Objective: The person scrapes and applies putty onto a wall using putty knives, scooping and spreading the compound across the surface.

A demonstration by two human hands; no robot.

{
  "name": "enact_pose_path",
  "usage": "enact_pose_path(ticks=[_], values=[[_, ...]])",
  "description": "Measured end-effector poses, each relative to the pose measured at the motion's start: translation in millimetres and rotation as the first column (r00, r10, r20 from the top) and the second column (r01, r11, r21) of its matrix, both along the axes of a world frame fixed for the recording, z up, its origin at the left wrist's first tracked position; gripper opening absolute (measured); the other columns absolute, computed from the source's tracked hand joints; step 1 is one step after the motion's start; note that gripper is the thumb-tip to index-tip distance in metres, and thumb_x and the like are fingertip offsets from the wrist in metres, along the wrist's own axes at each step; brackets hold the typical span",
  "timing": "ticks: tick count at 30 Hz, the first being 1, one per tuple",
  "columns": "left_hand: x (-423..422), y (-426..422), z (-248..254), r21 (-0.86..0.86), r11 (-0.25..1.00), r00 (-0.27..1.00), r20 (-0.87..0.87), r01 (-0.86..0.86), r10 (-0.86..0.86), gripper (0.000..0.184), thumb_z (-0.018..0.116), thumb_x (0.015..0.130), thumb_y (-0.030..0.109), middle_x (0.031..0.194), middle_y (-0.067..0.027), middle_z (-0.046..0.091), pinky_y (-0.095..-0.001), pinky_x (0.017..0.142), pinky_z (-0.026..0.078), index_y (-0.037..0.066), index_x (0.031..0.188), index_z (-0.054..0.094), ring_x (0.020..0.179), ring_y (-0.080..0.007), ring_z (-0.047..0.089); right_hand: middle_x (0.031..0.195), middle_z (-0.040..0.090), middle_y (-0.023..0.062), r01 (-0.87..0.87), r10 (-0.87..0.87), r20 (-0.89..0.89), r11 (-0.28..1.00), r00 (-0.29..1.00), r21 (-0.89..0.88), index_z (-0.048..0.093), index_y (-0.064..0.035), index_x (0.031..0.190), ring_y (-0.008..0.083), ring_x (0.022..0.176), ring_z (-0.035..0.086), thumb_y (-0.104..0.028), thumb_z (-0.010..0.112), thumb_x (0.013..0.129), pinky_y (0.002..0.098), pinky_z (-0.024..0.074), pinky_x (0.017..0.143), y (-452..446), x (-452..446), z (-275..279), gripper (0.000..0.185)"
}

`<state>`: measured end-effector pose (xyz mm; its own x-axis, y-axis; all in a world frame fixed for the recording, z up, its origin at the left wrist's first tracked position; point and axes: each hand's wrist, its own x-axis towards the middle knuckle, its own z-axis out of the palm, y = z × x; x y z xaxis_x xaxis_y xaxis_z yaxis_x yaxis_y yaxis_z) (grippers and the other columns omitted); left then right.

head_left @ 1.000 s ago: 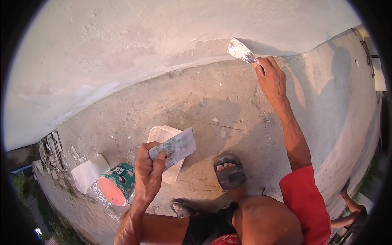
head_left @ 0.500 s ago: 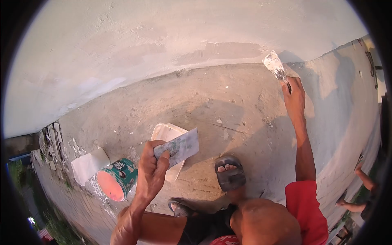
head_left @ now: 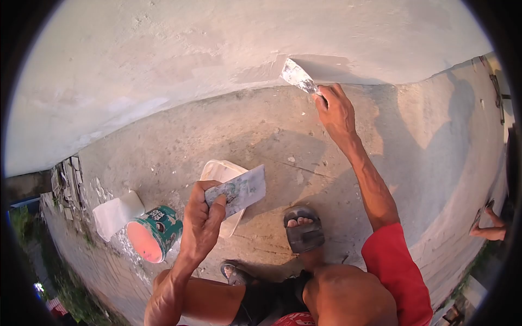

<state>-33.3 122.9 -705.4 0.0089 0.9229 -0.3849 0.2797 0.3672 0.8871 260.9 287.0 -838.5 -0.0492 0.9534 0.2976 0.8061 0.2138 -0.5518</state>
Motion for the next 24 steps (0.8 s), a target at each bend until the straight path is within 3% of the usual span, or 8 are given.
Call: enact_pose_path(ticks=[3, 7, 10, 12, 16, 20, 22, 24], values=[[0, -1, 2, -0.002, 1.0, 1.0, 0.012, 0.003, -0.003, 0.017, 0.05, 0.099, 0.004, 0.091, -0.0034, 0.058, -0.0226, 0.073, 0.042, 0.0, 0.115, 0.049, 0.082, -0.0067, 0.048, 0.098, 0.058, 0.007, 0.145, -0.142, 0.09, 0.989, 0.986, -0.025, 0.065, -0.004, 0.109, 0.0243, 0.077, 0.063, -0.016, 0.063, 0.093, 0.0374, 0.0519, 0.068, -10, 39, -1, 0.021], [0, -2, -1, -0.023, 1.0, 0.997, 0.08, -0.012, 0.014, 0.017, 0.05, 0.098, 0.004, 0.091, -0.0034, 0.057, -0.0226, 0.073, 0.042, 0.0, 0.115, 0.049, 0.081, -0.0065, 0.048, 0.098, 0.061, 0.0056, 0.15, -0.152, 0.154, 0.988, 0.976, 0.024, 0.066, -0.0047, 0.11, 0.0232, 0.081, 0.064, -0.017, 0.066, 0.091, 0.0366, 0.0518, 0.07, -13, 64, 0, 0.022], [1, 2, -5, -0.05, 0.999, 0.999, 0.036, 0.007, -0.005, 0.018, 0.05, 0.098, 0.004, 0.091, -0.0035, 0.057, -0.0226, 0.073, 0.042, 0.0, 0.116, 0.049, 0.081, -0.0065, 0.048, 0.095, 0.064, 0.0038, -0.024, 0.02, 0.098, 0.999, 0.995, 0.03, 0.067, -0.0067, 0.11, 0.0209, 0.082, 0.065, -0.017, 0.071, 0.087, 0.0352, 0.052, 0.071, -3, 59, 4, 0.026], [3, 3, -5, -0.047, 0.999, 0.999, 0.032, 0.019, -0.017, 0.018, 0.05, 0.098, 0.004, 0.091, -0.0036, 0.057, -0.0226, 0.073, 0.043, 0.0, 0.116, 0.049, 0.081, -0.0066, 0.048, 0.092, 0.066, 0.003, -0.164, 0.123, 0.174, 0.955, 0.977, 0.246, 0.068, -0.0088, 0.107, 0.0197, 0.082, 0.065, -0.016, 0.073, 0.083, 0.0347, 0.0527, 0.071, 16, 49, 3, 0.025], [1, 3, -8, -0.05, 0.998, 0.999, 0.015, 0.036, -0.035, 0.018, 0.05, 0.098, 0.004, 0.09, -0.0037, 0.057, -0.0227, 0.072, 0.043, -0.001, 0.115, 0.049, 0.081, -0.0071, 0.048, 0.093, 0.067, 0.0035, -0.184, 0.129, 0.199, 0.938, 0.972, 0.294, 0.067, -0.0091, 0.104, 0.021, 0.083, 0.065, -0.016, 0.074, 0.082, 0.0353, 0.0535, 0.072, 38, 46, -14, 0.024], [3, 0, -9, -0.029, 0.999, 0.996, 0.08, -0.033, 0.036, 0.018, 0.05, 0.098, 0.004, 0.088, -0.0031, 0.057, -0.0223, 0.071, 0.043, 0.0, 0.116, 0.049, 0.079, -0.0067, 0.048, 0.094, 0.067, 0.0059, -0.022, -0.065, 0.254, 0.945, 0.965, 0.326, 0.064, -0.0075, 0.104, 0.0245, 0.085, 0.066, -0.017, 0.074, 0.083, 0.0368, 0.0536, 0.072, 39, 72, -27, 0.025], [0, -1, -2, -0.025, 0.999, 0.998, -0.057, 0.021, -0.022, 0.019, 0.05, 0.099, 0.005, 0.086, -0.0021, 0.056, -0.0217, 0.07, 0.042, 0.0, 0.117, 0.049, 0.078, -0.0063, 0.047, 0.093, 0.066, 0.0068, -0.004, -0.093, 0.268, 0.94, 0.959, 0.341, 0.063, -0.0071, 0.104, 0.0257, 0.086, 0.066, -0.017, 0.074, 0.083, 0.0372, 0.0536, 0.073, 30, 98, -26, 0.026], [-2, -3, -1, -0.023, 1.0, 0.999, -0.041, 0.011, -0.012, 0.019, 0.05, 0.099, 0.005, 0.085, -0.002, 0.056, -0.0215, 0.07, 0.042, 0.0, 0.117, 0.049, 0.078, -0.0061, 0.047, 0.093, 0.065, 0.0074, 0.082, -0.186, 0.311, 0.944, 0.932, 0.319, 0.061, -0.0068, 0.104, 0.0269, 0.085, 0.066, -0.017, 0.073, 0.085, 0.0379, 0.0537, 0.071, 8, 119, -18, 0.025]])
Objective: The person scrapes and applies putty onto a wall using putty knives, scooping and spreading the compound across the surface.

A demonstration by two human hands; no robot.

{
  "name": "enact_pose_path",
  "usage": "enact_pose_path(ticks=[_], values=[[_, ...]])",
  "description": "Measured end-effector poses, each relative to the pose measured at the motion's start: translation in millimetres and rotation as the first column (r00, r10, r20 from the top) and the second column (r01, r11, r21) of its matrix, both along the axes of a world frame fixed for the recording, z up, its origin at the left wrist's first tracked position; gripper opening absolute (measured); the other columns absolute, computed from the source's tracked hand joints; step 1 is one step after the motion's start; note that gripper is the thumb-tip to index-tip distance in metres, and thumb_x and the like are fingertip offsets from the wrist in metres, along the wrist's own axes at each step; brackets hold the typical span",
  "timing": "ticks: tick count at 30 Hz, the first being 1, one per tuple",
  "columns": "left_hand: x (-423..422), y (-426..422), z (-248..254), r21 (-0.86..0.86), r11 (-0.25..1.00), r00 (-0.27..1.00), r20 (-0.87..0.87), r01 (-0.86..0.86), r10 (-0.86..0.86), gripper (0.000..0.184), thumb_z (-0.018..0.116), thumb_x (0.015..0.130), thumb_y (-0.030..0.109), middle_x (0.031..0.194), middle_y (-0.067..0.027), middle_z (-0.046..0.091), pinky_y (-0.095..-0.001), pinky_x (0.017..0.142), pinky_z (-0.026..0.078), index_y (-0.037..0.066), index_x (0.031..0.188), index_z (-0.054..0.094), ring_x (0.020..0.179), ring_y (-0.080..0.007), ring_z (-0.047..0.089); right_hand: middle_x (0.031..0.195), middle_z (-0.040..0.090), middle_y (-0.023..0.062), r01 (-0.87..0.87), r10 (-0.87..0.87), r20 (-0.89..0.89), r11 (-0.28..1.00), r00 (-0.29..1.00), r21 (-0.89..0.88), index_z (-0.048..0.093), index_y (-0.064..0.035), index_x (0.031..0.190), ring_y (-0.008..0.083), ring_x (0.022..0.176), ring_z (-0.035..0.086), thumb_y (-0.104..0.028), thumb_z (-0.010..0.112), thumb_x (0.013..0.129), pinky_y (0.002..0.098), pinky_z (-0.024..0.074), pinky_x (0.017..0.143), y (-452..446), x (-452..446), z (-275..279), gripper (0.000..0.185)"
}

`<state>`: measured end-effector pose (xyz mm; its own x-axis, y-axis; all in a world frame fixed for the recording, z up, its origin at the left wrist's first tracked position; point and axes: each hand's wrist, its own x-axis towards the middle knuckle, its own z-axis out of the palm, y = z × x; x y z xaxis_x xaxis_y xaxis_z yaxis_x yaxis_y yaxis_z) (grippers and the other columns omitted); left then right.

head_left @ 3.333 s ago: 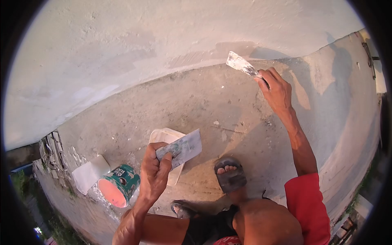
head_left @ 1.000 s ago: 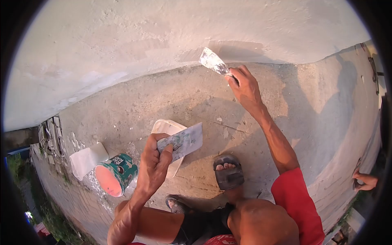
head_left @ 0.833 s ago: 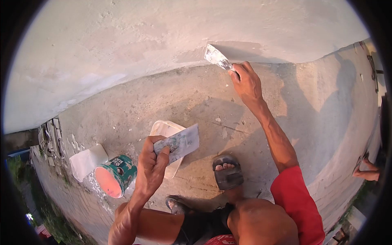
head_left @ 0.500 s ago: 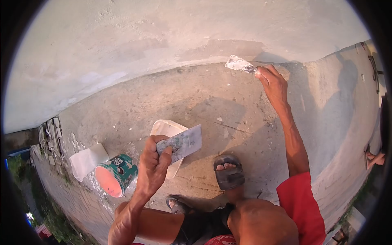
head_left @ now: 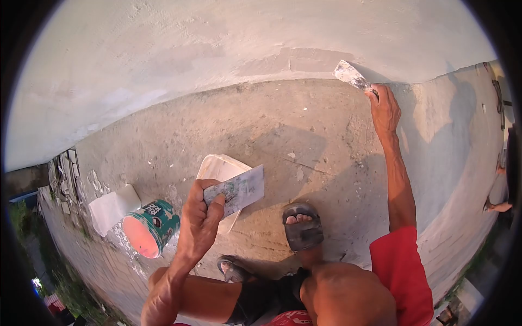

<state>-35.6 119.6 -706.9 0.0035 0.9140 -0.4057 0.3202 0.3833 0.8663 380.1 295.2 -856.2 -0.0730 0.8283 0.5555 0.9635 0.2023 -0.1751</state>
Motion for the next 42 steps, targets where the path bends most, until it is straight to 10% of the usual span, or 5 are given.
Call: enact_pose_path(ticks=[11, 37, 39, 42], values=[[7, 5, -3, -0.011, 1.0, 0.992, 0.126, -0.016, 0.017, 0.017, 0.051, 0.098, 0.007, 0.088, -0.0009, 0.057, -0.0218, 0.069, 0.041, 0.003, 0.114, 0.049, 0.078, -0.0055, 0.047, 0.093, 0.06, 0.008, -0.294, 0.249, -0.242, 0.94, 0.938, -0.171, 0.055, -0.0048, 0.101, 0.0214, 0.069, 0.065, -0.014, 0.071, 0.087, 0.0331, 0.0539, 0.053, -24, -142, 5, 0.024], [-1, -4, 0, 0.002, 0.999, 0.998, 0.032, -0.045, 0.045, 0.018, 0.052, 0.097, 0.005, 0.083, -0.001, 0.056, -0.021, 0.062, 0.04, 0.001, 0.114, 0.05, 0.07, -0.0054, 0.046, 0.103, 0.066, 0.0117, 0.239, -0.28, -0.148, 0.939, 0.948, -0.245, 0.063, -0.0024, 0.109, 0.0262, 0.09, 0.064, -0.02, 0.065, 0.091, 0.0362, 0.0491, 0.08, -18, 88, 54, 0.026], [-2, -1, -6, 0.037, 0.998, 0.998, 0.035, -0.057, 0.055, 0.018, 0.053, 0.097, 0.006, 0.086, -0.0022, 0.058, -0.0207, 0.065, 0.043, 0.001, 0.114, 0.05, 0.072, -0.0056, 0.05, 0.094, 0.065, 0.0084, 0.265, -0.415, -0.36, 0.879, 0.836, -0.397, 0.062, -0.0012, 0.113, 0.0169, 0.084, 0.061, -0.019, 0.066, 0.091, 0.0323, 0.0494, 0.074, -50, 82, 53, 0.028], [3, 23, -17, -0.069, 0.972, 0.871, 0.434, -0.225, 0.232, 0.023, 0.058, 0.094, 0.008, 0.1, -0.0072, 0.064, -0.0259, 0.077, 0.053, 0.001, 0.115, 0.051, 0.086, -0.0098, 0.062, 0.083, 0.061, 0.0031, -0.187, -0.37, -0.746, 0.818, 0.554, -0.545, 0.061, 0.0012, 0.118, 0.0088, 0.072, 0.056, -0.023, 0.066, 0.092, 0.0258, 0.0459, 0.06, -98, 11, 78, 0.036]])
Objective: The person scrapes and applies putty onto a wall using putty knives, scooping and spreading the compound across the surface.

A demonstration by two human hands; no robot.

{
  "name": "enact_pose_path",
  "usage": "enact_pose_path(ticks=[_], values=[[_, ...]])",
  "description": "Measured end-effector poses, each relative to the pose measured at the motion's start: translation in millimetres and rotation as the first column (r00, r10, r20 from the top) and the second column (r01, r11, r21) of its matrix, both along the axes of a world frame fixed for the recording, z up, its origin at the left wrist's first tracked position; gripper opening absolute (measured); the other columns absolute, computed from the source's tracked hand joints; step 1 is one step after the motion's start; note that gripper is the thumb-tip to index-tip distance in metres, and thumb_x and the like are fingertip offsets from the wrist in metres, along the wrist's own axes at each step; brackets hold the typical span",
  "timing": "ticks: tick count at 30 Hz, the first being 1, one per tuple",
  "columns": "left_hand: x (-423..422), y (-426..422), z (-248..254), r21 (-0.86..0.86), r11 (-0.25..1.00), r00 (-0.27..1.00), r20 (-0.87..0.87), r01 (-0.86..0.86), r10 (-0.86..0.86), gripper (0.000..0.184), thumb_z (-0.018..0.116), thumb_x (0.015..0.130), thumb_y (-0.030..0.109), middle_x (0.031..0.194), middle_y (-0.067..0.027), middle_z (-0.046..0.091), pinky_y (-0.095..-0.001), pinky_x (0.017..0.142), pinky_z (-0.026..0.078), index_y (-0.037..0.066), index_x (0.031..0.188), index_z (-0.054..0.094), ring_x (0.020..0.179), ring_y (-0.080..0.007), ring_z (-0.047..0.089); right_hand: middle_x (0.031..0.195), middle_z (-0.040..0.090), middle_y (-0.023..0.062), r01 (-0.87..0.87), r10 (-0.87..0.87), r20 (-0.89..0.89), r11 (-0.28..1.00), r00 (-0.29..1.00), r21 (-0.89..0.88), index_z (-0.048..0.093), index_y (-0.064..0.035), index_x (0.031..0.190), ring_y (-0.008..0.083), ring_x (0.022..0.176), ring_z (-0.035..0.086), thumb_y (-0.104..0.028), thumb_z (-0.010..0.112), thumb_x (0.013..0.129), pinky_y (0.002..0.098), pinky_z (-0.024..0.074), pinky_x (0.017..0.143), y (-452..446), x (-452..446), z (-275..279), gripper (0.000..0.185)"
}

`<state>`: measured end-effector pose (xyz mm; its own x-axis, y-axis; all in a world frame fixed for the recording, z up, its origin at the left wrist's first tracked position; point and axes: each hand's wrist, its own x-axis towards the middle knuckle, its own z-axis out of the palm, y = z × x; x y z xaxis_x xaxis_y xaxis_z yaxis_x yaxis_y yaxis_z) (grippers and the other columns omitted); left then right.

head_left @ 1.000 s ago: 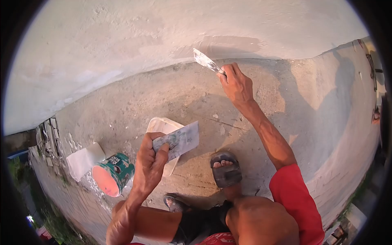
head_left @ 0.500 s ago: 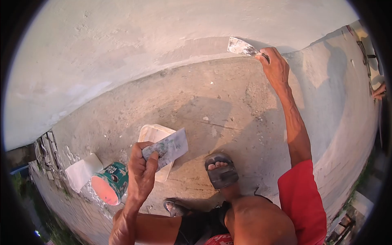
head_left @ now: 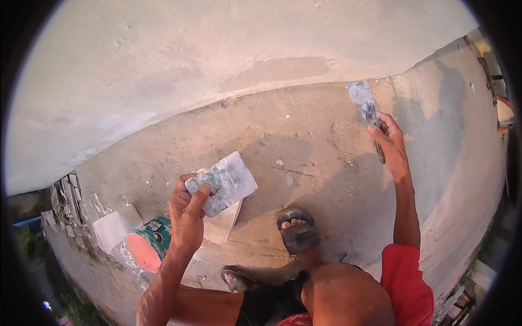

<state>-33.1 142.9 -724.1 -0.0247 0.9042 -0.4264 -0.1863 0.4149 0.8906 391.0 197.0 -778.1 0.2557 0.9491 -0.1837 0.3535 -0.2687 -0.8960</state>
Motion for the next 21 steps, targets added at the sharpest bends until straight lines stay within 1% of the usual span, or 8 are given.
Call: enact_pose_path(ticks=[3, 4, 6, 8, 12, 18, 20, 21], values=[[16, 27, -19, -0.06, 0.998, 0.987, 0.162, 0.023, -0.013, 0.024, 0.059, 0.093, 0.007, 0.103, -0.0079, 0.063, -0.0296, 0.077, 0.054, 0.001, 0.115, 0.05, 0.087, -0.0113, 0.063, 0.083, 0.061, 0.0037, -0.369, 0.327, -0.425, 0.929, 0.844, -0.019, 0.06, 0.0036, 0.127, 0.0108, 0.064, 0.055, -0.026, 0.07, 0.09, 0.0279, 0.0483, 0.06, -24, -52, 4, 0.048], [26, 34, -24, -0.057, 0.998, 0.988, 0.155, 0.015, -0.006, 0.024, 0.059, 0.093, 0.007, 0.103, -0.0079, 0.063, -0.0296, 0.077, 0.054, 0.001, 0.115, 0.05, 0.087, -0.0113, 0.063, 0.082, 0.058, 0.0035, -0.408, 0.383, -0.459, 0.912, 0.802, 0.048, 0.058, 0.003, 0.13, 0.0117, 0.064, 0.053, -0.027, 0.07, 0.091, 0.0285, 0.0471, 0.059, -28, -74, 8, 0.051], [48, 45, -30, -0.12, 0.993, 0.92, 0.386, -0.019, 0.064, 0.026, 0.06, 0.092, 0.007, 0.106, -0.0085, 0.061, -0.0316, 0.078, 0.057, 0.002, 0.115, 0.048, 0.087, -0.0118, 0.064, 0.081, 0.056, 0.0033, -0.439, 0.438, -0.49, 0.89, 0.754, 0.119, 0.056, 0.0024, 0.134, 0.0126, 0.064, 0.051, -0.028, 0.07, 0.091, 0.029, 0.046, 0.059, -26, -98, 12, 0.055], [57, 54, -29, -0.071, 0.997, 0.913, 0.404, -0.021, 0.048, 0.027, 0.06, 0.092, 0.008, 0.106, -0.0084, 0.061, -0.0315, 0.079, 0.058, 0.002, 0.114, 0.047, 0.087, -0.012, 0.064, 0.08, 0.053, 0.005, -0.586, 0.592, 0.081, 0.75, 0.802, 0.306, 0.053, -0.0003, 0.137, 0.0151, 0.067, 0.048, -0.025, 0.068, 0.091, 0.0312, 0.0433, 0.06, -13, -105, 10, 0.055], [59, 52, -34, 0.001, 0.997, 0.901, 0.429, -0.072, 0.065, 0.027, 0.061, 0.091, 0.008, 0.104, -0.0081, 0.06, -0.0309, 0.081, 0.06, 0.003, 0.113, 0.046, 0.088, -0.0126, 0.065, 0.082, 0.051, 0.0064, -0.653, 0.638, 0.155, 0.702, 0.754, 0.286, 0.053, -0.0028, 0.138, 0.0164, 0.07, 0.046, -0.022, 0.067, 0.09, 0.0335, 0.0414, 0.062, 1, -91, 4, 0.054], [54, 54, -9, 0.16, 0.975, 0.931, 0.355, -0.153, 0.088, 0.026, 0.061, 0.092, 0.007, 0.1, -0.0069, 0.061, -0.0291, 0.078, 0.058, 0.003, 0.113, 0.046, 0.084, -0.0108, 0.063, 0.081, 0.056, 0.0057, -0.631, 0.569, 0.331, 0.767, 0.753, 0.116, 0.051, -0.0045, 0.141, 0.0155, 0.072, 0.049, -0.021, 0.064, 0.094, 0.0317, 0.0419, 0.065, -13, -64, -30, 0.052], [52, 56, -4, 0.261, 0.96, 0.966, 0.256, -0.105, 0.036, 0.024, 0.06, 0.095, 0.008, 0.1, -0.0063, 0.061, -0.0275, 0.078, 0.053, 0.003, 0.114, 0.046, 0.084, -0.0091, 0.061, 0.081, 0.062, 0.0066, -0.344, 0.353, -0.217, 0.936, 0.91, 0.079, 0.057, -0.0035, 0.133, 0.0141, 0.066, 0.055, -0.027, 0.055, 0.101, 0.0281, 0.045, 0.057, -32, -66, -17, 0.041], [51, 55, -4, 0.263, 0.96, 0.968, 0.25, -0.097, 0.029, 0.024, 0.06, 0.095, 0.008, 0.1, -0.0063, 0.061, -0.0275, 0.078, 0.053, 0.003, 0.114, 0.046, 0.084, -0.0091, 0.061, 0.081, 0.062, 0.0066, -0.338, 0.348, -0.222, 0.938, 0.911, 0.082, 0.057, -0.0035, 0.133, 0.0141, 0.066, 0.055, -0.027, 0.055, 0.101, 0.0281, 0.045, 0.057, -39, -70, 0, 0.041]])
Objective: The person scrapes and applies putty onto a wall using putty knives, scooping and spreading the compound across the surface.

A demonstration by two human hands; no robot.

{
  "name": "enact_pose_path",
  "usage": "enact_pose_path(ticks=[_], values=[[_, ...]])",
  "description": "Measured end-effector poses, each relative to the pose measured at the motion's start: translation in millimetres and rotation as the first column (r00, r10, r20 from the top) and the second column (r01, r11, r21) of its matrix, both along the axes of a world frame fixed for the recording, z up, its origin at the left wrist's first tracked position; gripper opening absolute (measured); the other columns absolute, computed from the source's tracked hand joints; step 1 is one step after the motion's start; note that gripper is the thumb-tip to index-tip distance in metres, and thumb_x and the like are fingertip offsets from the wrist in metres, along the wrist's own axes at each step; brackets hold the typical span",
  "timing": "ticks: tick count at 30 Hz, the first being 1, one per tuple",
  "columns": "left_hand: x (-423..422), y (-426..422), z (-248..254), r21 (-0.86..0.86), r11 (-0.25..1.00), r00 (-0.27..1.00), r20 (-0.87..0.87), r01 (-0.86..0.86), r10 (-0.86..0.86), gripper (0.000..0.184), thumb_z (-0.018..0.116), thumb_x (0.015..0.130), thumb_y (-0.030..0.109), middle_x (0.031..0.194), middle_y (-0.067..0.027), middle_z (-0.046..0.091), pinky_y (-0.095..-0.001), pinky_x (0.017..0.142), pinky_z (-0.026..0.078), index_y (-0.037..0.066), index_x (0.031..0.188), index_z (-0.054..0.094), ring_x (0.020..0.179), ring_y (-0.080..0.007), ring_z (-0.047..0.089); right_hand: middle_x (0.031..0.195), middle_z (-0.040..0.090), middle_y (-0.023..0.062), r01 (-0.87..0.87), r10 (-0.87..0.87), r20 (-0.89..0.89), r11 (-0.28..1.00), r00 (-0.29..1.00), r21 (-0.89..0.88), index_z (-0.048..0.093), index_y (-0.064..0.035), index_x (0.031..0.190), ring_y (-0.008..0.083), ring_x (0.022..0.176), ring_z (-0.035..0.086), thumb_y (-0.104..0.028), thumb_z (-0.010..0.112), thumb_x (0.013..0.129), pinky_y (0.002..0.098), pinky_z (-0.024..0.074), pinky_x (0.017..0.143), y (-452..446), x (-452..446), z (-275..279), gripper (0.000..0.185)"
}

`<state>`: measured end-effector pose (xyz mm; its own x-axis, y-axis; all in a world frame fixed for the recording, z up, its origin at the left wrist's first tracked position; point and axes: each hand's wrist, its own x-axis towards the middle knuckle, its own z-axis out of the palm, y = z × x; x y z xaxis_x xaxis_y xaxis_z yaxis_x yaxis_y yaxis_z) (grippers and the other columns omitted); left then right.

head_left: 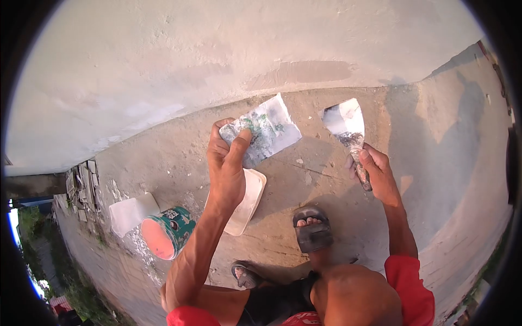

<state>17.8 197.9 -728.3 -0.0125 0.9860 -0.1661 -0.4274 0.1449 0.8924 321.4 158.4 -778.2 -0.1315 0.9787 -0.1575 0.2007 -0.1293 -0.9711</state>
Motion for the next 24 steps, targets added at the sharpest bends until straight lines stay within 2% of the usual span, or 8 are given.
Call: enact_pose_path(ticks=[2, 5, 12, 16, 19, 20, 22, 24], values=[[-3, -5, -1, 0.097, 0.995, 0.972, -0.235, -0.003, 0.026, 0.023, 0.06, 0.097, 0.011, 0.098, -0.0047, 0.062, -0.0238, 0.086, 0.046, 0.006, 0.115, 0.047, 0.092, -0.0071, 0.057, 0.08, 0.065, 0.0109, -0.074, -0.095, -0.388, 0.914, 0.917, -0.399, 0.059, 0.0009, 0.113, 0.0154, 0.053, 0.057, -0.035, 0.048, 0.103, 0.0262, 0.0462, 0.045, -12, -15, 35, 0.039], [3, -15, 2, 0.132, 0.989, 0.846, -0.533, 0.061, 0.019, 0.019, 0.057, 0.099, 0.009, 0.101, -0.0069, 0.064, -0.0224, 0.086, 0.042, 0.006, 0.114, 0.045, 0.091, -0.0082, 0.054, 0.083, 0.066, 0.0135, -0.332, -0.071, -0.669, 0.826, 0.74, -0.455, 0.059, -0.0015, 0.094, 0.0142, 0.049, 0.058, -0.034, 0.046, 0.104, 0.0227, 0.0425, 0.035, -21, -28, 22, 0.036], [-13, -16, -2, 0.431, 0.613, 0.361, -0.9, 0.662, 0.243, 0.037, 0.059, 0.084, -0.012, 0.123, -0.0171, 0.065, -0.0396, 0.087, 0.055, 0.007, 0.112, 0.044, 0.109, -0.0337, 0.066, 0.079, 0.065, 0.0165, -0.504, -0.028, -0.855, 0.797, 0.519, -0.332, 0.059, 0.001, 0.089, 0.0149, 0.05, 0.058, -0.033, 0.048, 0.103, 0.0254, 0.0421, 0.034, -12, -27, 2, 0.039], [-26, -24, -5, 0.307, 0.662, 0.201, -0.951, 0.684, 0.234, 0.04, 0.061, 0.08, -0.013, 0.119, -0.0158, 0.067, -0.0409, 0.086, 0.058, 0.006, 0.11, 0.044, 0.102, -0.035, 0.068, 0.082, 0.065, 0.0154, -0.503, 0.013, -0.88, 0.825, 0.476, -0.259, 0.059, 0.0005, 0.098, 0.0144, 0.053, 0.058, -0.035, 0.048, 0.103, 0.0265, 0.0431, 0.037, -12, -7, -8, 0.037], [-46, -38, -6, 0.255, 0.761, 0.195, -0.966, 0.597, 0.171, 0.042, 0.063, 0.079, -0.014, 0.118, -0.0174, 0.067, -0.0416, 0.082, 0.058, 0.004, 0.111, 0.044, 0.099, -0.0355, 0.069, 0.079, 0.064, 0.0104, -0.105, -0.172, -0.81, 0.956, 0.56, -0.276, 0.055, -0.0057, 0.122, 0.0135, 0.055, 0.057, -0.035, 0.051, 0.101, 0.0285, 0.0476, 0.045, -2, 7, -10, 0.037], [-53, -43, -6, 0.243, 0.791, 0.195, -0.968, 0.561, 0.16, 0.041, 0.063, 0.079, -0.014, 0.118, -0.018, 0.067, -0.0417, 0.081, 0.058, 0.003, 0.111, 0.044, 0.099, -0.0356, 0.069, 0.079, 0.064, 0.0104, -0.091, -0.181, -0.809, 0.956, 0.559, -0.277, 0.055, -0.0057, 0.122, 0.0135, 0.055, 0.057, -0.035, 0.051, 0.101, 0.0285, 0.0476, 0.045, 5, 11, -16, 0.037], [-64, -58, 5, 0.2, 0.794, 0.189, -0.976, 0.574, 0.109, 0.039, 0.062, 0.08, -0.015, 0.117, -0.0184, 0.067, -0.0413, 0.081, 0.058, 0.003, 0.111, 0.045, 0.098, -0.0354, 0.069, 0.078, 0.063, 0.0078, 0.399, -0.403, -0.643, 0.902, 0.652, -0.161, 0.052, -0.007, 0.132, 0.0123, 0.057, 0.057, -0.031, 0.052, 0.101, 0.0281, 0.0477, 0.046, 25, 21, -34, 0.039], [-69, -72, 19, 0.16, 0.795, 0.18, -0.982, 0.585, 0.065, 0.038, 0.061, 0.081, -0.015, 0.116, -0.0189, 0.068, -0.0408, 0.081, 0.058, 0.003, 0.11, 0.045, 0.097, -0.0353, 0.07, 0.076, 0.061, 0.0057, 0.49, -0.504, -0.558, 0.851, 0.66, -0.188, 0.047, -0.0081, 0.139, 0.0109, 0.058, 0.057, -0.029, 0.053, 0.101, 0.0274, 0.0479, 0.048, 42, 33, -38, 0.044]])
